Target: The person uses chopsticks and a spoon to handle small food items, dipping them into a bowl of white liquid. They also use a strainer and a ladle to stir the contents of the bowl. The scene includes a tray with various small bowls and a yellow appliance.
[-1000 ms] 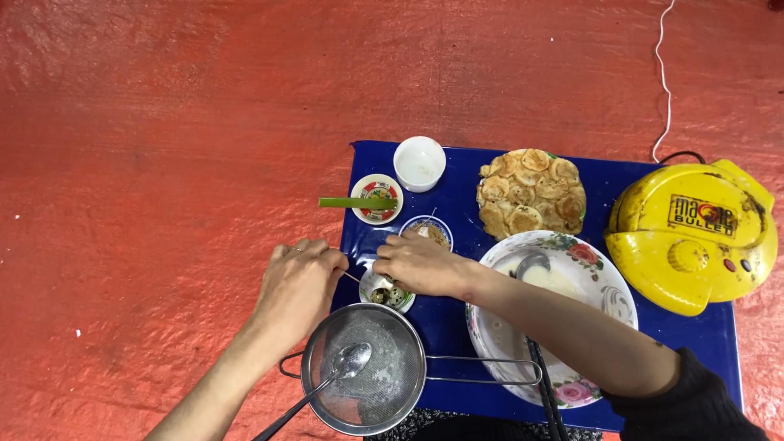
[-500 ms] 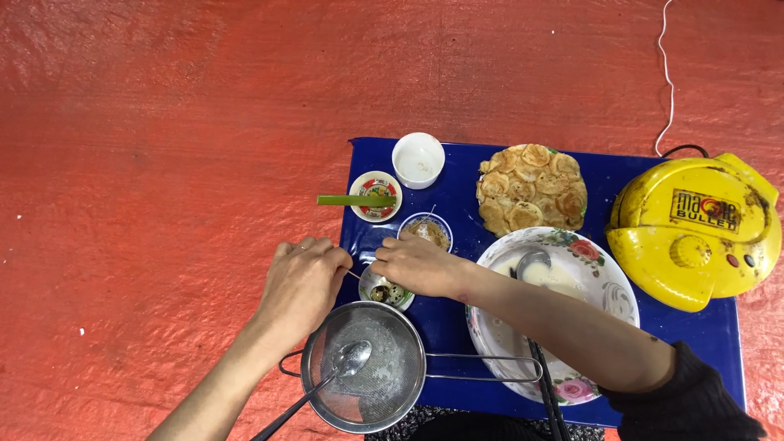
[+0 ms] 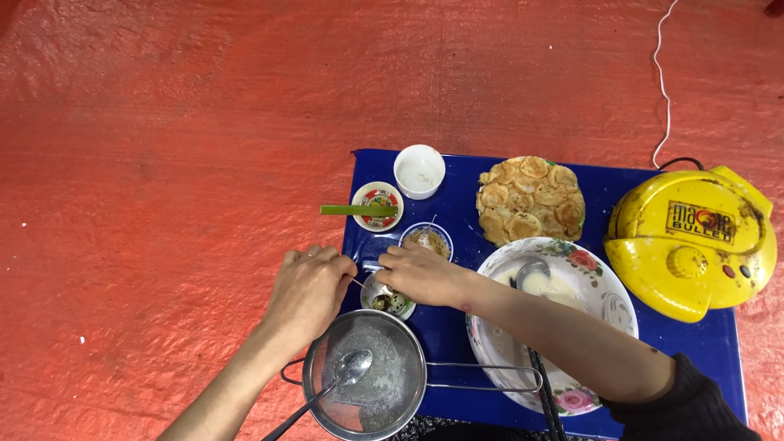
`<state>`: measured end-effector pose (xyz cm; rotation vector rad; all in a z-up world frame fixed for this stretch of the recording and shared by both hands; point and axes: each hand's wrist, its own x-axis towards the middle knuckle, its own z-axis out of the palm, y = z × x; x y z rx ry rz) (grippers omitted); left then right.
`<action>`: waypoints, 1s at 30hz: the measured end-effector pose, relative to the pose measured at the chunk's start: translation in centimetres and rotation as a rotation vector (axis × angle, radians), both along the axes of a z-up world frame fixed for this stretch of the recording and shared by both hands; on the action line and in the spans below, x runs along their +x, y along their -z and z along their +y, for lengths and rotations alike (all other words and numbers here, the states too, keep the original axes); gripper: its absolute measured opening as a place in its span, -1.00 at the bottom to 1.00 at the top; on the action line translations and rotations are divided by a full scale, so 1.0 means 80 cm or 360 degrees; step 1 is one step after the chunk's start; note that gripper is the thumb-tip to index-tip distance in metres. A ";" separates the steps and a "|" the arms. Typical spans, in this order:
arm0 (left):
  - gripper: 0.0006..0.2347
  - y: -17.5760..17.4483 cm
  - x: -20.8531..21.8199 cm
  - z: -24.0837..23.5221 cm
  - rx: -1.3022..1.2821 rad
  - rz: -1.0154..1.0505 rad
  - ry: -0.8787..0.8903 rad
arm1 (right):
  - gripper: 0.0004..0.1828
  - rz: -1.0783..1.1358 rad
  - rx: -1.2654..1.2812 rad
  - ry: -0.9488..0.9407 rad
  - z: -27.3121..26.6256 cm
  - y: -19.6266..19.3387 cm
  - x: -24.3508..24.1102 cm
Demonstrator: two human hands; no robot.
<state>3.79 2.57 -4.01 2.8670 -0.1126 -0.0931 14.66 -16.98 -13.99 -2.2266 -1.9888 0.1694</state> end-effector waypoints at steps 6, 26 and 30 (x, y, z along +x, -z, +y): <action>-0.97 0.006 0.001 0.001 0.0006 -0.0014 -0.0022 | -0.75 -0.0019 0.0037 -0.0004 -0.003 0.017 0.003; -0.98 0.026 0.007 0.002 0.0035 0.0123 -0.0008 | -0.78 0.0004 0.0057 0.0008 -0.003 0.018 0.003; -0.98 0.021 0.007 -0.005 0.0021 0.0070 -0.0027 | -0.74 0.0052 -0.0068 0.0007 -0.002 -0.006 0.001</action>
